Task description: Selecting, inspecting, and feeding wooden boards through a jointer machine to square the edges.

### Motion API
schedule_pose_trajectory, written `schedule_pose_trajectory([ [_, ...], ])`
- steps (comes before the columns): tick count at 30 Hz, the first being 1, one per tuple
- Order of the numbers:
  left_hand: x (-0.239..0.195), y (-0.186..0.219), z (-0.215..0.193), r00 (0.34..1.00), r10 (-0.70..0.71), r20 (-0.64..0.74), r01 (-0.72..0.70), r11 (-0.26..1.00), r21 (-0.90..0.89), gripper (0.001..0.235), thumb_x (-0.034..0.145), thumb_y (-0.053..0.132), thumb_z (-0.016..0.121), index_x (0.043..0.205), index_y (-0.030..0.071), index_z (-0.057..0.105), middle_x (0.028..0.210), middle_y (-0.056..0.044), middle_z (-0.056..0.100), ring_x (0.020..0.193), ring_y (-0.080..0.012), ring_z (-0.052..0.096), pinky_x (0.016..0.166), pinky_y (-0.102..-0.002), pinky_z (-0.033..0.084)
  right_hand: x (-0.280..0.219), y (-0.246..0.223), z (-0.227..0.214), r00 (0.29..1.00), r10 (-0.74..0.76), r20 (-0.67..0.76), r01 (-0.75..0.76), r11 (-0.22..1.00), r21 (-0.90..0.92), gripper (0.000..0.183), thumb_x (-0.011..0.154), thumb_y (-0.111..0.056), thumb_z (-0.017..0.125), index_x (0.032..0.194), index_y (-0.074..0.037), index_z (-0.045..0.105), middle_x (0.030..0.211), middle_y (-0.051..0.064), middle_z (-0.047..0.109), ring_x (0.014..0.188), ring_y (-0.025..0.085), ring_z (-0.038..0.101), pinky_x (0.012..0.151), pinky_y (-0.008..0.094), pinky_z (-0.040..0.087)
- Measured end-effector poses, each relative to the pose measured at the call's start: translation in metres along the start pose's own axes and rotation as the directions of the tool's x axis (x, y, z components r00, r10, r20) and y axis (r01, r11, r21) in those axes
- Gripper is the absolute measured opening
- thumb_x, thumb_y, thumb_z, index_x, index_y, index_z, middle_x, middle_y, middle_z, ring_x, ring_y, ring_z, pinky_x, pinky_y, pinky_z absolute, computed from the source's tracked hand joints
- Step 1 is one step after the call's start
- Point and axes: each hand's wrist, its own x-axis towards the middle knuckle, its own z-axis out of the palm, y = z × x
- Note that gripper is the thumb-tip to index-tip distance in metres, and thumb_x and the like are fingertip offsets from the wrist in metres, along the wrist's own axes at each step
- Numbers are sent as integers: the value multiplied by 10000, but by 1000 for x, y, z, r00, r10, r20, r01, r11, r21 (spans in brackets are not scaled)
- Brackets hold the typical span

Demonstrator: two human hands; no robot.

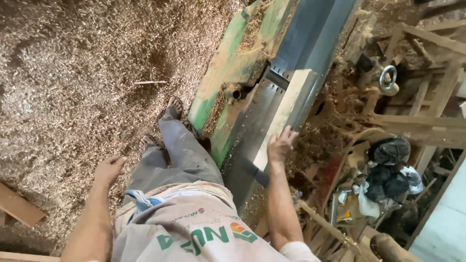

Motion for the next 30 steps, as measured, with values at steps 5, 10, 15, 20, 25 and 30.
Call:
schedule_pose_trajectory([
  [5,20,-21,-5,999,33,26,-35,996,77,761,857,457,804,1385,-61,624,1179,-303,701,867,-395,731,803,-448,548,-96,20,3,998,64,19,-63,997,-52,610,911,-221,690,1449,4,510,1222,193,499,926,508,694,735,613,628],
  [10,34,-46,-5,998,63,14,-63,996,55,732,840,457,815,1343,-49,653,1065,-280,715,797,-387,739,797,-456,555,-67,19,11,991,127,52,-121,987,-103,601,941,-275,633,1481,-53,488,1256,137,471,880,496,701,697,624,628],
  [15,13,-27,-7,1000,-23,-9,23,1000,7,781,837,417,841,1406,-60,598,1200,-341,669,871,-431,714,745,-451,563,-8,7,13,998,64,6,-63,987,-149,578,917,-260,627,1447,-75,485,1204,106,460,880,440,712,692,557,647],
  [20,2,-17,-4,996,-83,-14,83,996,-20,789,851,384,822,1423,-95,564,1225,-359,634,880,-436,705,743,-460,561,51,-5,12,1000,11,-22,-13,991,-133,554,922,-173,604,1445,-49,470,1236,132,441,847,473,722,713,575,646],
  [25,14,-19,1,993,-108,-42,107,994,-11,762,834,407,845,1396,-49,605,1204,-331,664,795,-433,721,695,-465,577,126,-2,26,998,-36,-55,30,994,-105,556,905,-144,629,1421,-23,462,1230,155,446,840,535,711,747,618,630],
  [30,4,16,3,993,-100,-60,93,990,-101,756,867,314,835,1432,-97,545,1172,-348,631,762,-418,710,692,-456,570,206,-3,36,992,-83,-94,71,990,-120,565,899,-130,724,1391,-10,474,1239,181,468,885,543,722,757,629,640],
])
